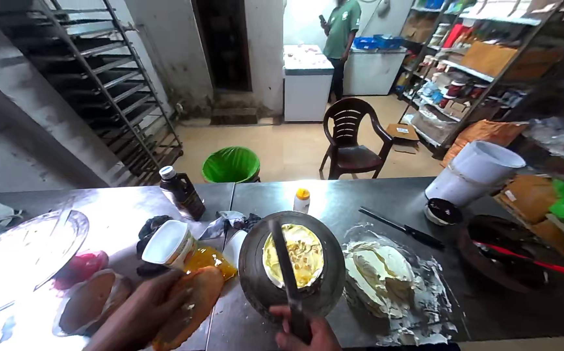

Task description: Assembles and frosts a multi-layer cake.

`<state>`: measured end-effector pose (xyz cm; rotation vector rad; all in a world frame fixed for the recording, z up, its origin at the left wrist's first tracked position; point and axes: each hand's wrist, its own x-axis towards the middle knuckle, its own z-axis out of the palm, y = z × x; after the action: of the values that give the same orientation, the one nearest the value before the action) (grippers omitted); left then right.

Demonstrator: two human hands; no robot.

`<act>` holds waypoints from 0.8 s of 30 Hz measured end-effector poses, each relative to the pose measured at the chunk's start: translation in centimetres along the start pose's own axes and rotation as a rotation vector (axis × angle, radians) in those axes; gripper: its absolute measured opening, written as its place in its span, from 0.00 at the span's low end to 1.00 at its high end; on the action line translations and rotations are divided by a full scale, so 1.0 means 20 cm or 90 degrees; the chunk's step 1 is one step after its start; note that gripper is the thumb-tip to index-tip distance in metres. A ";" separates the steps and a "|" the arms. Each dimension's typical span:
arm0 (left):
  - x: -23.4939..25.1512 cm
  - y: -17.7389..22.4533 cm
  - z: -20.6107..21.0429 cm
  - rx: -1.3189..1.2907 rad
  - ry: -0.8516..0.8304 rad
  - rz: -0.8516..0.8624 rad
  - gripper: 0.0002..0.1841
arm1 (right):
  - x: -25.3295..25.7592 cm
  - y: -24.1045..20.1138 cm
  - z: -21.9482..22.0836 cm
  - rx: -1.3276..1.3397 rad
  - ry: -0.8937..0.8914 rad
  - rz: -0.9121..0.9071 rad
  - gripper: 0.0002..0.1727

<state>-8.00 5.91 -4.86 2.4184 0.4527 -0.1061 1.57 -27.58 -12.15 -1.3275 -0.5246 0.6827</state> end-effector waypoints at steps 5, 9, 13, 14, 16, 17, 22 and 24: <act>0.05 0.52 -0.30 -0.130 -0.027 0.164 0.09 | 0.34 -0.27 -0.07 0.077 -0.016 -0.036 0.31; 0.27 0.83 -0.34 -0.155 -0.024 0.336 0.06 | 0.48 -0.50 -0.27 0.093 -0.043 -0.043 0.17; 0.54 0.86 -0.22 -0.176 -0.007 0.455 0.06 | 0.56 -0.60 -0.43 -0.141 0.105 -0.171 0.13; 0.60 0.80 -0.14 -0.157 0.010 0.475 0.07 | 0.57 -0.58 -0.47 -0.209 0.131 -0.216 0.14; 0.69 0.64 0.04 -0.111 0.028 0.482 0.12 | 0.60 -0.50 -0.55 -0.346 0.155 -0.284 0.15; 0.71 0.56 0.14 -0.079 0.020 0.468 0.14 | 0.60 -0.44 -0.58 -0.415 0.154 -0.309 0.15; 0.73 0.26 0.46 0.046 -0.003 0.614 0.15 | 0.52 -0.14 -0.66 -0.587 0.067 -0.330 0.13; 0.72 0.24 0.47 0.097 0.021 0.687 0.14 | 0.46 -0.09 -0.67 -0.626 0.062 -0.339 0.13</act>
<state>7.55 0.66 -11.99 2.4839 -0.8901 0.3786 17.72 -30.47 -13.00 -1.9867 -1.1625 -0.1400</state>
